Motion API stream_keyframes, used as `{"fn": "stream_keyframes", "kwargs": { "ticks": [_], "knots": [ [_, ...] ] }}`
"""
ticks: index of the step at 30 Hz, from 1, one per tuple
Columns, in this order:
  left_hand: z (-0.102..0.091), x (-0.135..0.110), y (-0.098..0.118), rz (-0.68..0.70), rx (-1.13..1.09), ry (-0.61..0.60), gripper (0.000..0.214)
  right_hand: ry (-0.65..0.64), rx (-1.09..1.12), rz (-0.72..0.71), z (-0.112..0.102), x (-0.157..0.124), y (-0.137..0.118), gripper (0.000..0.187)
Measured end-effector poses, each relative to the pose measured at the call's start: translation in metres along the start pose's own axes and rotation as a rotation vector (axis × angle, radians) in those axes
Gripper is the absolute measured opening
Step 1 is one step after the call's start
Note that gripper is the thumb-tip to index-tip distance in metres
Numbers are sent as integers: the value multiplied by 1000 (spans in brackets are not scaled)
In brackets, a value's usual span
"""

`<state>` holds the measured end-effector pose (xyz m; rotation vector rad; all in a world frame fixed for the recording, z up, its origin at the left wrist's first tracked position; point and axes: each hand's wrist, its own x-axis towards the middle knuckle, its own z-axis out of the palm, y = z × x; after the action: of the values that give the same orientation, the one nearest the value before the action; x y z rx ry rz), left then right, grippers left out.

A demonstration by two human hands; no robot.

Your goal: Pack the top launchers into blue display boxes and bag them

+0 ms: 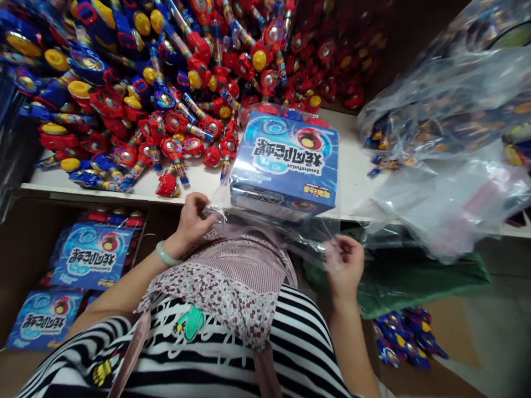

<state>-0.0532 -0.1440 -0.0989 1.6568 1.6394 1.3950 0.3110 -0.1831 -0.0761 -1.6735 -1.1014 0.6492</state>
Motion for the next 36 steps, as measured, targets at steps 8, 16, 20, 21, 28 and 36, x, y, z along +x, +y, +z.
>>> {"fn": "stream_keyframes", "kwargs": {
  "ticks": [8, 16, 20, 21, 28, 36],
  "knots": [
    [-9, 5, -6, -179, -76, 31, 14, -3, 48, 63, -9, 9, 1, 47],
    [-11, -11, -15, -302, -262, -116, 9, -148, 93, 92, 1, -2, 12, 53],
    [-23, -17, -22, -168, -129, -145, 15, -117, 46, -16, -10, -10, 15, 54],
    [-25, -18, -23, -91, -113, -125, 22, -66, 37, -81, -13, -11, 15, 59],
    [-35, 4, -14, 301, -149, -74, 13, 82, -79, -620, -36, 8, -4, 18],
    [-27, 7, -28, 483, -134, -173, 44, -83, -174, -565, -52, 36, -8, 20]
  ]
}}
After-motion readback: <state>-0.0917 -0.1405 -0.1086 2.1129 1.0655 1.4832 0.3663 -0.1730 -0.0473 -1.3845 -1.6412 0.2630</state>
